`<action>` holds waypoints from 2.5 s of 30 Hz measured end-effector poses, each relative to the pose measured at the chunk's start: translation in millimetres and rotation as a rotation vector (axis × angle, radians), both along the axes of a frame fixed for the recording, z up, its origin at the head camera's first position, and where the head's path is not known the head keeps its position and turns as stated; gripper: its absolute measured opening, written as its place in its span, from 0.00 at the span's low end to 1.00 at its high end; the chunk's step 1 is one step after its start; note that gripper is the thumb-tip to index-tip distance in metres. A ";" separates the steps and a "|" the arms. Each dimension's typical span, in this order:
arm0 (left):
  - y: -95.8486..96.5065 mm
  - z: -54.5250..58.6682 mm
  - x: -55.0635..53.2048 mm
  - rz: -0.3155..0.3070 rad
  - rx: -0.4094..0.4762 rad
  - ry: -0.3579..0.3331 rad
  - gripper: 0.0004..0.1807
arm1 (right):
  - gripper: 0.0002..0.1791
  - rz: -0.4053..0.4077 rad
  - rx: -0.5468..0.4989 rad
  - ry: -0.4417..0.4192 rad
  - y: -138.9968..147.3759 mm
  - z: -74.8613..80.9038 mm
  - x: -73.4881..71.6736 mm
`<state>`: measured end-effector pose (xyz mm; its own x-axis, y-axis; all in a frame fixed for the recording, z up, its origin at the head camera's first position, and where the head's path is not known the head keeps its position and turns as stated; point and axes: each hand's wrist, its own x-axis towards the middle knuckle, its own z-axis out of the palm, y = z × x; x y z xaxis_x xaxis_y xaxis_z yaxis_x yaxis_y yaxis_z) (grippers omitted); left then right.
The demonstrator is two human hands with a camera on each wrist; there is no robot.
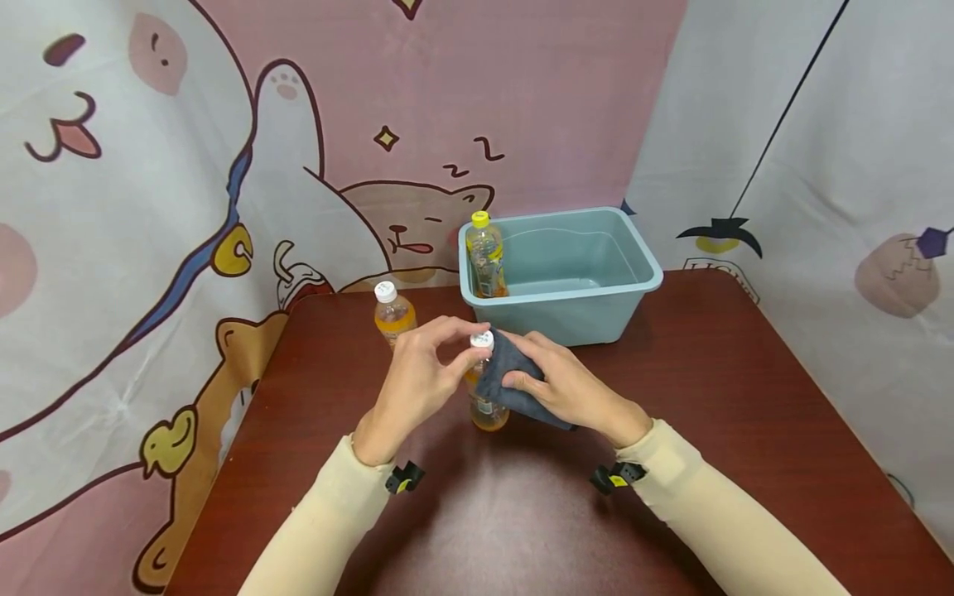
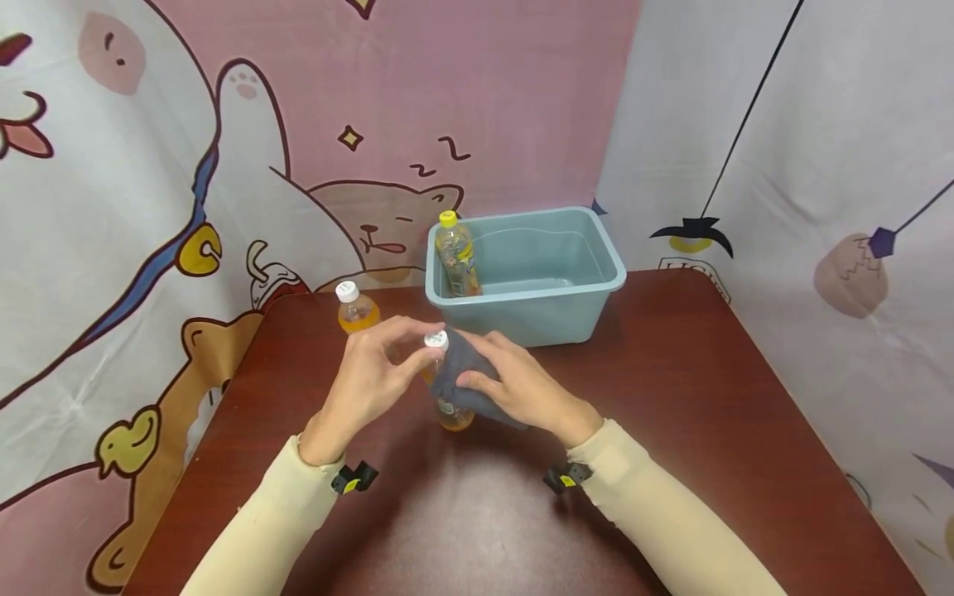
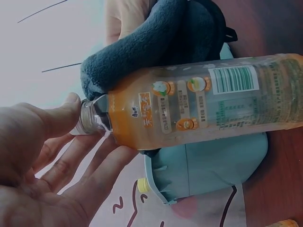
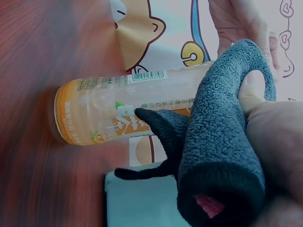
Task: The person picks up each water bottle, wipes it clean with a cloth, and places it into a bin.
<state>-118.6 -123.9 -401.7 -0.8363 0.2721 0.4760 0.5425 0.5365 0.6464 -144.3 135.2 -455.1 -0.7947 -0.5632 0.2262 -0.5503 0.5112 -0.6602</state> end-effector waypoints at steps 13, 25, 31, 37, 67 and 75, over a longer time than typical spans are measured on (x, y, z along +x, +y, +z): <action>0.1 0.8 0.5 0.000 -0.002 0.002 0.19 | 0.37 -0.019 0.064 0.008 7.5 -2.5 -0.6; 4.6 -0.6 2.3 0.008 -0.032 0.000 0.17 | 0.32 0.041 0.181 -0.097 12.8 -31.2 -5.1; 6.0 1.1 1.9 0.010 -0.034 -0.002 0.17 | 0.32 0.102 0.177 -0.096 17.2 -45.3 -15.3; 6.4 2.2 2.2 0.018 -0.044 -0.001 0.17 | 0.30 0.039 0.300 -0.167 10.0 -37.5 -8.5; 5.9 -0.1 1.7 0.007 -0.031 0.014 0.16 | 0.33 0.023 0.089 -0.069 17.8 -26.2 -2.8; 4.7 -1.2 3.7 0.011 -0.034 0.031 0.17 | 0.36 -0.018 0.023 -0.028 16.1 -15.2 0.9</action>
<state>-114.9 -119.2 -403.0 -0.8244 0.2794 0.4923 0.5558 0.5640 0.6107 -143.5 151.3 -470.3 -0.8108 -0.5535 0.1903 -0.5219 0.5364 -0.6632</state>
